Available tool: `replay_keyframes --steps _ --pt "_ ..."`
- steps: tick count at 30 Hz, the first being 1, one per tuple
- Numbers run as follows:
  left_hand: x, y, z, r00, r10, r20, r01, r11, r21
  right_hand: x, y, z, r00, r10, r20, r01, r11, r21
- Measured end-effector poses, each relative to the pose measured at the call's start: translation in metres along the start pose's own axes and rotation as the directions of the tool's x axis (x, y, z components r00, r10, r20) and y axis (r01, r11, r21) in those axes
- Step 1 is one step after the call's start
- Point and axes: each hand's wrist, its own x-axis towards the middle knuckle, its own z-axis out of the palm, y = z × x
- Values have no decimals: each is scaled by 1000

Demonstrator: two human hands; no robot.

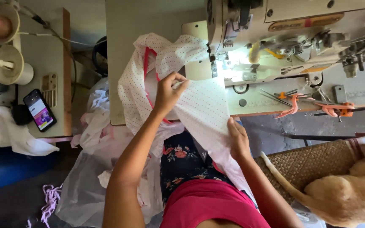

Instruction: Sorting and inspecting white fabric garments with pink trim and placing them into a plastic bag on a sewing floor.

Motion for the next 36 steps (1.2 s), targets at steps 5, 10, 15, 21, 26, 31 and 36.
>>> replay_keyframes --steps 5,10,15,21,26,31,36 --pt "15 -9 9 978 194 -82 -167 952 257 78 68 -5 931 -343 123 363 906 -216" --pt "44 -11 5 958 263 -116 -218 928 303 68 49 6 904 -394 162 425 862 -276" --pt "72 -28 3 941 313 -130 -254 905 342 47 58 4 931 -333 148 363 879 -310" --pt "121 -27 -6 897 424 -124 -331 831 447 20 26 19 963 -209 171 254 916 -311" --pt "161 -34 -14 937 315 -152 -294 945 146 47 20 35 963 -239 128 270 889 -369" --pt "124 38 -1 891 -2 -454 -118 964 -237 76 3 57 933 -336 129 359 860 -363" --pt "-13 19 48 858 312 -409 -219 941 258 135 28 65 842 -530 97 533 793 -294"
